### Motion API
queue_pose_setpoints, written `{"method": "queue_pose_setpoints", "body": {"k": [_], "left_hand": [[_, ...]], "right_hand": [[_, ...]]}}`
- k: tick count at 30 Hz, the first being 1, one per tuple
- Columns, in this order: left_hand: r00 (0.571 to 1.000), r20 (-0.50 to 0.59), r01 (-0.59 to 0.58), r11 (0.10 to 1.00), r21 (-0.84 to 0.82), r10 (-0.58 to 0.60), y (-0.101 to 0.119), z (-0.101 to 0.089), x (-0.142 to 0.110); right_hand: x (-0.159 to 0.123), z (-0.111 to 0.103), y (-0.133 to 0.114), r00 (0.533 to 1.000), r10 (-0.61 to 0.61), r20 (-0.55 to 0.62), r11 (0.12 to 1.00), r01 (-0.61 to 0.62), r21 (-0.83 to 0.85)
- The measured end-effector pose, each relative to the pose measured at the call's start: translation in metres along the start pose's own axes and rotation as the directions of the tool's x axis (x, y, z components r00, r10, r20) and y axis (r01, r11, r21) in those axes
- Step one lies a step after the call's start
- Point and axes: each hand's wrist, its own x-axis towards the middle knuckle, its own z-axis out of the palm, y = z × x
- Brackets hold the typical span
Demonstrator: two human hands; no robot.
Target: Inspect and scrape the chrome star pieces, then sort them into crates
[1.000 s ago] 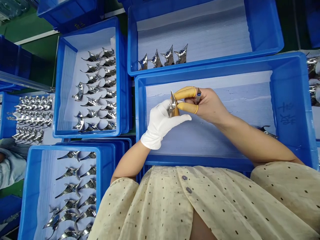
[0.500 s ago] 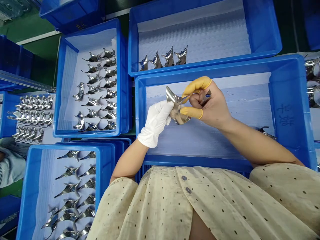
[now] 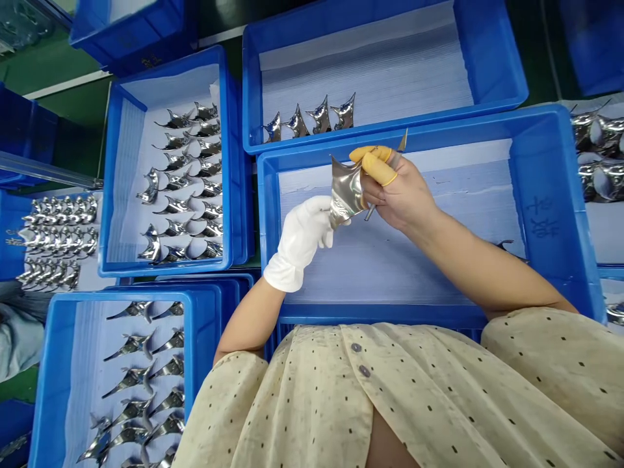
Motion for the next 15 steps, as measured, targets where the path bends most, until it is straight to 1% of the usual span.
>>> {"method": "queue_pose_setpoints", "body": {"k": [2, 4, 6, 7, 8, 10, 13, 15], "left_hand": [[0.999, -0.050, 0.003, 0.985, 0.174, 0.006, -0.002, -0.002, 0.000], [0.996, -0.087, 0.011, 0.951, 0.310, 0.017, -0.003, -0.002, 0.000], [0.996, -0.086, 0.029, 0.934, 0.357, 0.002, -0.004, -0.001, 0.001], [0.997, -0.075, 0.041, 0.933, 0.358, -0.015, -0.004, 0.000, 0.002], [0.997, -0.064, 0.054, 0.934, 0.352, -0.034, -0.004, 0.001, 0.003], [0.996, -0.048, 0.084, 0.940, 0.332, -0.072, -0.005, 0.003, 0.003], [0.995, -0.051, 0.098, 0.939, 0.330, -0.086, -0.007, 0.003, 0.003], [0.996, -0.080, 0.072, 0.920, 0.385, -0.044, -0.009, 0.003, 0.003]], "right_hand": [[0.001, 0.000, 0.001, 0.996, -0.082, -0.031, 0.996, 0.081, -0.034], [0.001, 0.000, 0.000, 0.974, -0.218, -0.064, 0.973, 0.212, -0.091], [0.001, 0.001, -0.002, 0.936, -0.346, -0.058, 0.923, 0.329, -0.197], [0.000, 0.001, -0.003, 0.920, -0.391, -0.044, 0.892, 0.366, -0.263], [0.000, 0.001, -0.004, 0.909, -0.416, -0.032, 0.863, 0.384, -0.330], [-0.002, 0.001, -0.005, 0.900, -0.435, -0.031, 0.818, 0.381, -0.430], [-0.006, 0.004, -0.008, 0.896, -0.439, -0.064, 0.800, 0.357, -0.482], [-0.009, 0.007, -0.010, 0.901, -0.430, -0.058, 0.800, 0.350, -0.487]]}}
